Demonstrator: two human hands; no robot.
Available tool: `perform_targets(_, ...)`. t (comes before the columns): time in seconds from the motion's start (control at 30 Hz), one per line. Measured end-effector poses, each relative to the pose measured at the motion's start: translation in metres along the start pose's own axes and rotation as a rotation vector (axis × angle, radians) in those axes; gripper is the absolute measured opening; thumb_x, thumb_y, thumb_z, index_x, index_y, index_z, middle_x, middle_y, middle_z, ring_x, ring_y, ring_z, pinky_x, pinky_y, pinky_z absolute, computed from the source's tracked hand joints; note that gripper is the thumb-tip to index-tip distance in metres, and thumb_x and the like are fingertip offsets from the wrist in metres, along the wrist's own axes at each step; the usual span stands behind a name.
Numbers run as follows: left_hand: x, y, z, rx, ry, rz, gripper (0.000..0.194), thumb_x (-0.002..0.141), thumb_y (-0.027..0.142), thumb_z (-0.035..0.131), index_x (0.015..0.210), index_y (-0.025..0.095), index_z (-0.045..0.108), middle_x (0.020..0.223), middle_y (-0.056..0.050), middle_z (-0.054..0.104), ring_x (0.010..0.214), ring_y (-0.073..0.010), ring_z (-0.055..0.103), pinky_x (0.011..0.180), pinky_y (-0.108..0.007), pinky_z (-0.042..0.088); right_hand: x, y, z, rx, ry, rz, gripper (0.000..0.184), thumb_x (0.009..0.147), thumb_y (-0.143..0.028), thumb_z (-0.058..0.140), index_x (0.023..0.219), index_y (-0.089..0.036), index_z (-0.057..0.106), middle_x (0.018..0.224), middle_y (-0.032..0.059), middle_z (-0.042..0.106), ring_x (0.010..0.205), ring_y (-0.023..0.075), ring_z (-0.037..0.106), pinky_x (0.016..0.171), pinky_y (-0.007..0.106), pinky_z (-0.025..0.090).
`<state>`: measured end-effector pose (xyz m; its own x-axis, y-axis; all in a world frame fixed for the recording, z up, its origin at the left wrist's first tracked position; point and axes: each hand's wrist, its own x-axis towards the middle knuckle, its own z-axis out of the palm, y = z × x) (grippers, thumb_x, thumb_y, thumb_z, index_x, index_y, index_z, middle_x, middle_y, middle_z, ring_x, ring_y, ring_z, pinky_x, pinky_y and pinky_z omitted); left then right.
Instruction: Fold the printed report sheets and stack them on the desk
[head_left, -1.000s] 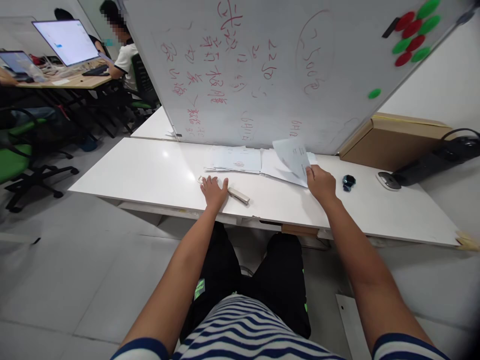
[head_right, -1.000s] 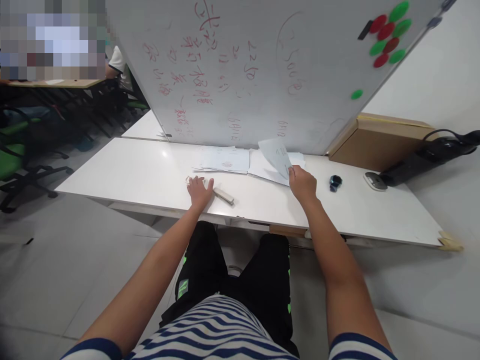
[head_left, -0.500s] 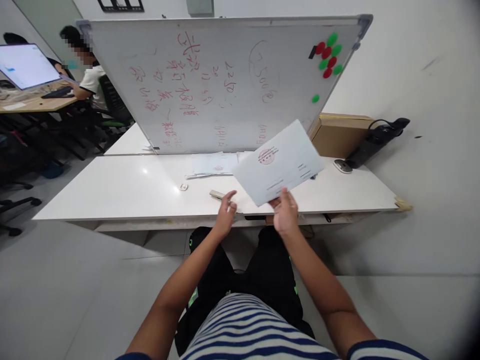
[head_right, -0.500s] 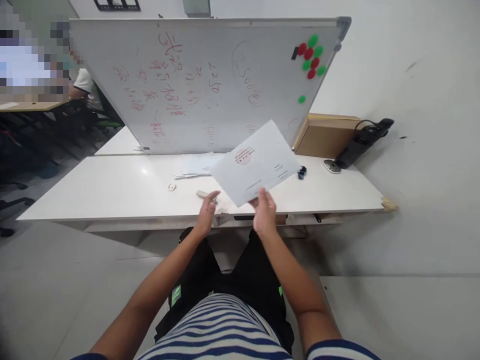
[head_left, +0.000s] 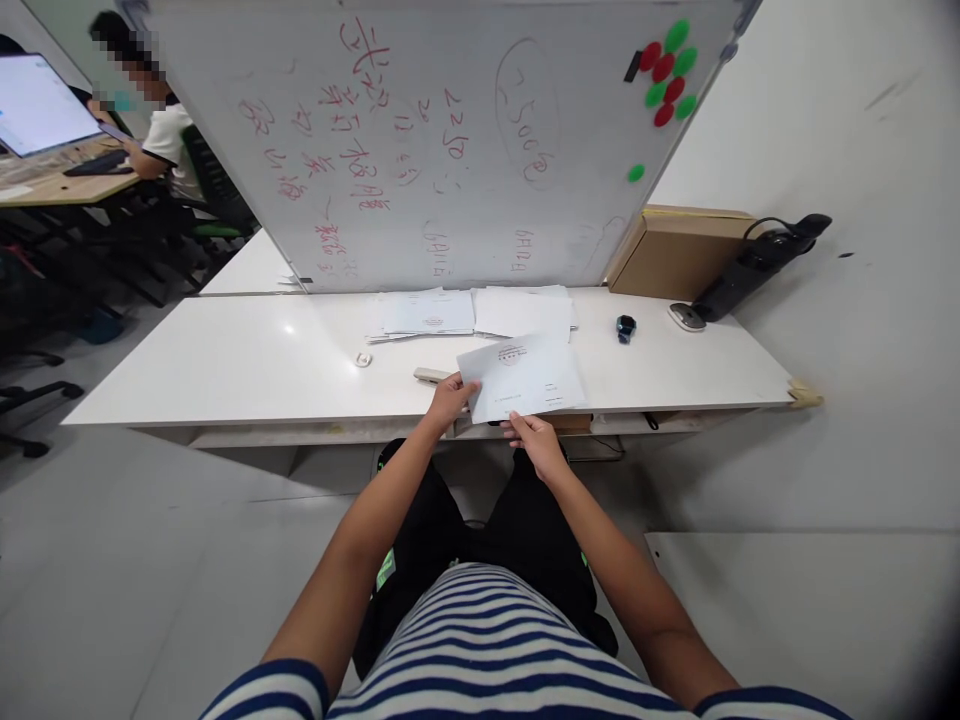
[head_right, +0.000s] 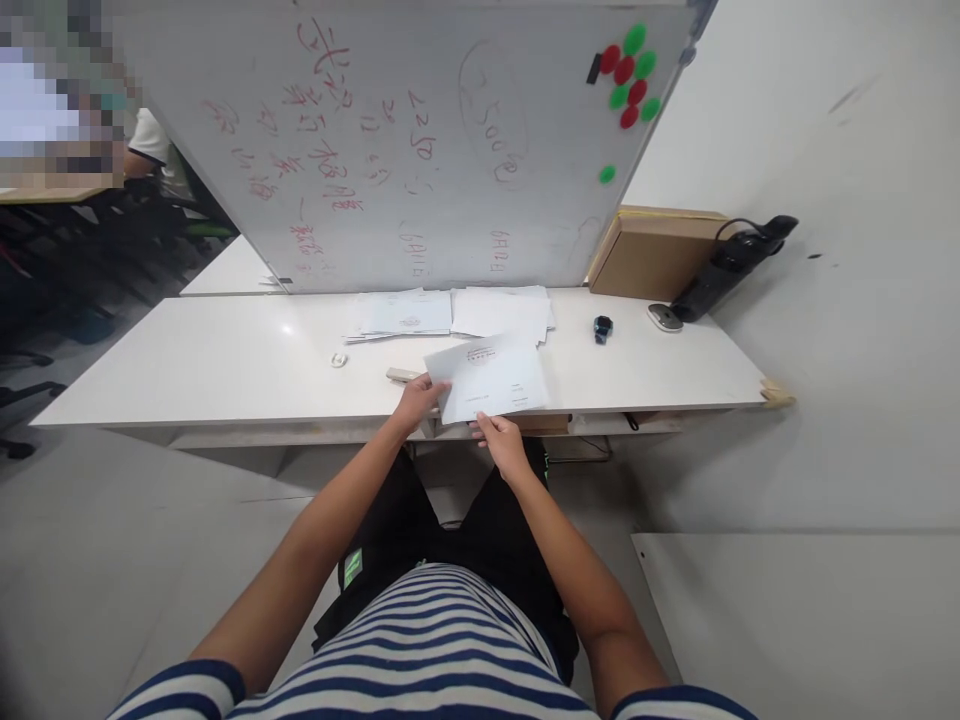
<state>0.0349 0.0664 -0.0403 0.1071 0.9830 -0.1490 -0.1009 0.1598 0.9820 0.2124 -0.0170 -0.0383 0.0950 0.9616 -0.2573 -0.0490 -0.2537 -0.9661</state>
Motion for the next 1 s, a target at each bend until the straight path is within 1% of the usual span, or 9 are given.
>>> perform_targets(0.13, -0.007, 0.001, 0.003, 0.141, -0.079, 0.041, 0.044, 0.066, 0.043, 0.073, 0.097, 0.012, 0.065, 0.096, -0.010, 0.069, 0.086, -0.0213, 0.063, 0.078, -0.036, 0.051, 0.011, -0.002, -0.010, 0.058, 0.176, -0.106, 0.038, 0.074, -0.057, 0.060, 0.084, -0.021, 0.061, 0.082, 0.0008, 0.065, 0.074, 0.0152, 0.061, 0.061, 0.026, 0.051)
perform_targets(0.23, -0.021, 0.005, 0.006, 0.137, -0.098, 0.118, 0.056, 0.070, 0.044, 0.071, 0.117, 0.016, 0.055, 0.115, -0.013, 0.062, 0.100, -0.0221, 0.061, 0.086, -0.038, 0.050, 0.026, -0.020, -0.027, 0.007, 0.253, -0.210, 0.032, 0.080, -0.055, 0.052, 0.083, -0.023, 0.052, 0.075, -0.0032, 0.060, 0.064, 0.0128, 0.056, 0.059, 0.026, 0.050)
perform_targets(0.4, -0.045, 0.035, 0.017, 0.406, 0.191, 0.423, 0.067, 0.078, 0.045, 0.065, 0.135, 0.025, 0.036, 0.139, -0.013, 0.043, 0.128, -0.0263, 0.042, 0.099, -0.042, 0.041, 0.047, -0.080, -0.065, -0.495, 0.039, -0.315, 0.028, 0.087, -0.048, 0.043, 0.083, -0.023, 0.054, 0.072, -0.0014, 0.059, 0.064, 0.0152, 0.054, 0.058, 0.027, 0.043)
perform_targets(0.5, -0.046, 0.067, 0.016, 0.653, 0.232, 0.601, 0.074, 0.075, 0.048, 0.067, 0.137, 0.024, 0.035, 0.145, -0.014, 0.035, 0.138, -0.0307, 0.027, 0.109, -0.046, 0.029, 0.053, -0.120, -0.072, -0.841, -0.152, -0.443, 0.024, 0.090, -0.042, 0.041, 0.092, -0.024, 0.058, 0.085, 0.0014, 0.064, 0.076, 0.0184, 0.057, 0.066, 0.028, 0.042)
perform_targets(0.57, -0.041, 0.085, 0.008, 0.699, 0.252, 0.630, 0.086, 0.071, 0.049, 0.071, 0.141, 0.023, 0.029, 0.148, -0.015, 0.030, 0.140, -0.0329, 0.021, 0.112, -0.048, 0.024, 0.056, -0.143, -0.067, -1.003, -0.300, -0.462, 0.023, 0.090, -0.039, 0.041, 0.094, -0.025, 0.059, 0.089, 0.0023, 0.066, 0.078, 0.0194, 0.058, 0.065, 0.028, 0.041)
perform_targets(0.67, -0.032, 0.095, -0.010, 0.643, 0.179, 0.517, 0.094, 0.069, 0.049, 0.073, 0.144, 0.023, 0.024, 0.146, -0.014, 0.034, 0.137, -0.0337, 0.028, 0.109, -0.048, 0.029, 0.062, -0.166, -0.050, -1.193, -0.435, -0.456, 0.022, 0.089, -0.037, 0.044, 0.086, -0.024, 0.060, 0.084, 0.0037, 0.066, 0.072, 0.0193, 0.057, 0.061, 0.027, 0.039)
perform_targets(0.8, -0.025, 0.070, -0.025, 0.502, -0.071, 0.250, 0.068, 0.075, 0.047, 0.067, 0.134, 0.023, 0.042, 0.130, -0.009, 0.055, 0.120, -0.0290, 0.051, 0.097, -0.040, 0.045, 0.085, -0.172, -0.027, -1.297, -0.509, -0.445, 0.020, 0.088, -0.035, 0.046, 0.084, -0.023, 0.062, 0.089, 0.0053, 0.068, 0.074, 0.0198, 0.058, 0.062, 0.027, 0.039)
perform_targets(0.9, -0.021, 0.039, -0.028, 0.403, -0.044, 0.168, 0.046, 0.080, 0.045, 0.059, 0.118, 0.019, 0.057, 0.118, -0.009, 0.064, 0.109, -0.0269, 0.059, 0.090, -0.038, 0.049, 0.109, -0.162, -0.016, -1.295, -0.490, -0.446, 0.023, 0.089, -0.034, 0.045, 0.088, -0.023, 0.065, 0.096, 0.0057, 0.069, 0.083, 0.0208, 0.060, 0.069, 0.028, 0.042)
perform_targets(1.0, -0.016, 0.017, -0.028, 0.366, -0.009, 0.117, 0.039, 0.081, 0.043, 0.058, 0.109, 0.017, 0.063, 0.111, -0.008, 0.068, 0.101, -0.0268, 0.062, 0.085, -0.039, 0.051, 0.132, -0.147, -0.014, -1.238, -0.401, -0.454, 0.028, 0.090, -0.032, 0.041, 0.101, -0.023, 0.065, 0.111, 0.0057, 0.067, 0.099, 0.0221, 0.059, 0.081, 0.032, 0.044)
